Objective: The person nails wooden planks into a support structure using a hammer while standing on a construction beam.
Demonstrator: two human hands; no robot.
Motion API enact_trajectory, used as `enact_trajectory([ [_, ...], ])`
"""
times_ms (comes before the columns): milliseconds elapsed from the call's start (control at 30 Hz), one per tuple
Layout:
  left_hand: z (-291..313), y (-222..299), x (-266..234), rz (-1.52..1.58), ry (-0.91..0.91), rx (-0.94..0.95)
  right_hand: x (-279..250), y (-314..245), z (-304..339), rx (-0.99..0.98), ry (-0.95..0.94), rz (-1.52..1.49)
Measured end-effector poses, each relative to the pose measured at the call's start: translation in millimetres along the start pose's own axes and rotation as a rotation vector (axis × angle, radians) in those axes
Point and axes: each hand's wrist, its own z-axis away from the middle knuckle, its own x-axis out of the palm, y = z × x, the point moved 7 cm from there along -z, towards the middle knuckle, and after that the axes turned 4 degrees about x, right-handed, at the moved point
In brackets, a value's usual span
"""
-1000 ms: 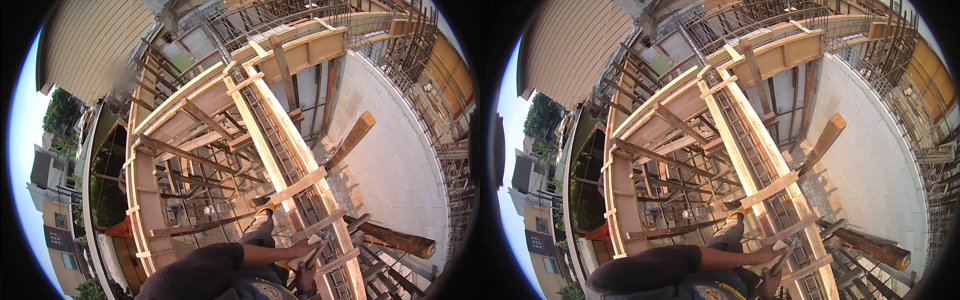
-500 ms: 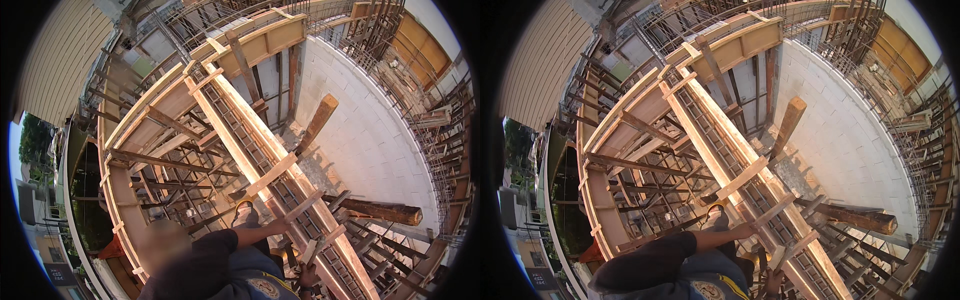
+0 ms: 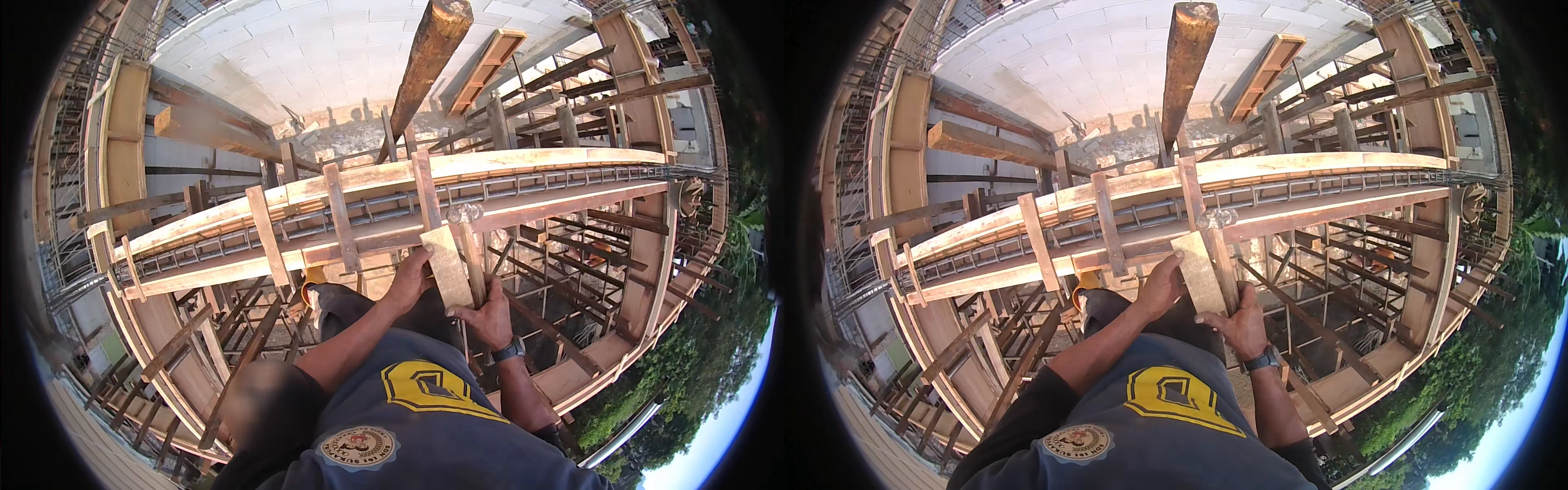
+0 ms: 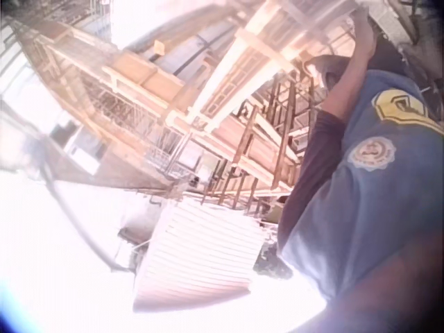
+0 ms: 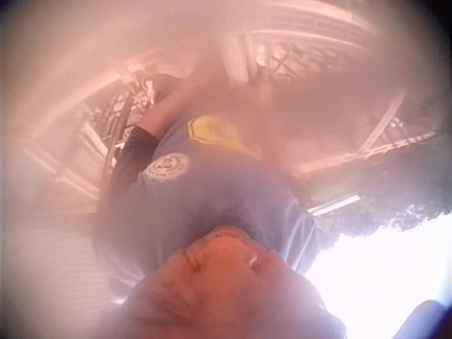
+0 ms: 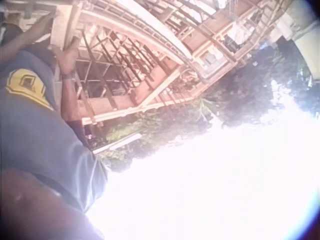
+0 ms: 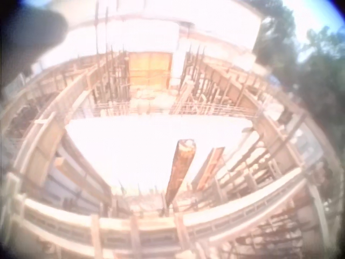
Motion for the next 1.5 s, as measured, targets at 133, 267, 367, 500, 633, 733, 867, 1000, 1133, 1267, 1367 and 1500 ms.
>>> enact_trajectory([
  [133,11,56,-14,-0.004,0.030,0.151,8,5,0,0.070,-0.006,-0.264],
  [267,19,73,-31,-0.209,0.090,0.061,24,-3,-1,0.154,-0.086,-0.212],
  [367,23,31,-17,-0.174,-0.041,-0.110,53,11,-8,0.043,-0.080,-0.537],
  [500,3,-22,-71,-0.398,-0.112,-0.061,77,25,-9,0.155,-0.138,-0.641],
  [633,0,-45,-61,-0.517,0.151,-0.235,69,91,3,0.344,-0.058,-0.598],
  [733,-42,-56,-89,-0.817,0.257,-0.179,47,155,-7,0.385,0.108,-0.319],
  [867,-129,-67,-118,-1.087,0.401,-0.140,8,188,-23,0.458,0.169,-0.186],
  [1000,-236,-105,-69,-1.335,0.395,-0.086,-2,239,17,0.583,0.261,-0.340],
  [1133,-357,-172,49,-1.440,0.114,0.039,9,303,98,0.748,0.406,-0.322],
  [1267,-442,-211,209,-1.088,-0.454,0.026,56,364,160,0.856,0.435,-0.332],
  [1367,-466,-156,248,-1.396,-0.125,0.491,108,419,193,1.031,0.427,-0.468],
  [1500,-382,-144,160,-1.678,0.139,0.482,150,464,253,1.263,0.404,-0.672],
])
